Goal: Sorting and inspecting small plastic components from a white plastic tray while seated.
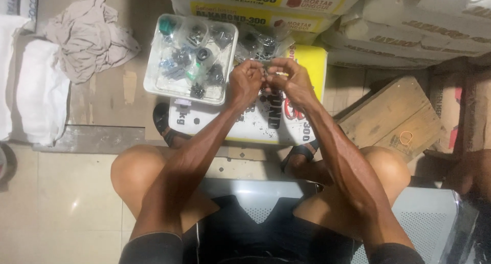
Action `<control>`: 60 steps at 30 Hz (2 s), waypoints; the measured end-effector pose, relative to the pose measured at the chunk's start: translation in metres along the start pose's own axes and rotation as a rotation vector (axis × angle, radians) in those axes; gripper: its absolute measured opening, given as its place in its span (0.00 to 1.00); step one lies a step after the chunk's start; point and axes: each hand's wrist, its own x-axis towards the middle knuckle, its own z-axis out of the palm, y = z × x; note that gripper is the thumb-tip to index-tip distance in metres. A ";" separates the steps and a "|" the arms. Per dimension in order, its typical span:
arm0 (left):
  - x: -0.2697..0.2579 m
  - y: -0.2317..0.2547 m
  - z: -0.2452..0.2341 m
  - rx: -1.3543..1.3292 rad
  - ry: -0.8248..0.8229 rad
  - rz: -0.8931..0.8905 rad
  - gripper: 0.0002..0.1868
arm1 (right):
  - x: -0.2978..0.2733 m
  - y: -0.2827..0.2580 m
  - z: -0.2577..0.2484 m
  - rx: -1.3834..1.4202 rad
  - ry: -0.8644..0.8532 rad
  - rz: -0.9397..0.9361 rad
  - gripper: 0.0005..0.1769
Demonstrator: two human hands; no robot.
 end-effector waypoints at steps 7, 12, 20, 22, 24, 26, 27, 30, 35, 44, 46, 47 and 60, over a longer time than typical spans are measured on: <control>0.032 -0.054 0.009 -0.124 -0.149 0.064 0.11 | 0.017 0.014 -0.012 -0.208 -0.035 -0.132 0.12; 0.021 -0.046 -0.004 0.297 -0.012 0.143 0.08 | 0.028 0.046 -0.003 -0.557 -0.095 -0.279 0.06; 0.012 -0.068 -0.012 0.665 -0.162 -0.056 0.14 | 0.067 0.183 -0.014 -1.112 -0.134 -0.544 0.06; 0.015 -0.083 -0.009 0.681 -0.237 -0.123 0.14 | 0.066 0.170 -0.022 -1.106 -0.135 -0.568 0.04; 0.015 -0.096 -0.005 0.750 -0.328 -0.090 0.16 | 0.064 0.138 -0.034 -1.029 -0.075 -0.519 0.07; 0.005 -0.064 -0.010 0.734 -0.367 -0.139 0.18 | 0.061 0.121 -0.045 -1.035 0.006 -0.437 0.07; 0.003 -0.047 -0.010 0.721 -0.419 -0.174 0.21 | 0.060 0.111 -0.054 -1.041 0.106 -0.354 0.08; -0.009 -0.044 0.002 0.745 -0.448 -0.224 0.21 | 0.082 0.165 -0.082 -1.031 0.165 -0.218 0.11; -0.010 -0.058 0.007 0.761 -0.479 -0.119 0.18 | 0.087 0.193 -0.066 -1.309 0.166 -0.234 0.07; -0.001 -0.046 0.008 0.593 -0.325 -0.045 0.14 | 0.084 0.188 -0.077 -1.595 -0.011 -0.189 0.13; 0.008 -0.057 0.018 0.569 -0.286 -0.028 0.13 | 0.070 0.157 -0.075 -1.618 0.006 -0.241 0.09; 0.013 -0.067 0.022 0.506 -0.229 0.056 0.13 | 0.061 0.137 -0.070 -1.264 -0.012 -0.234 0.06; 0.028 -0.076 0.027 -0.097 0.029 -0.370 0.11 | 0.024 0.097 -0.042 -1.122 -0.011 -0.071 0.05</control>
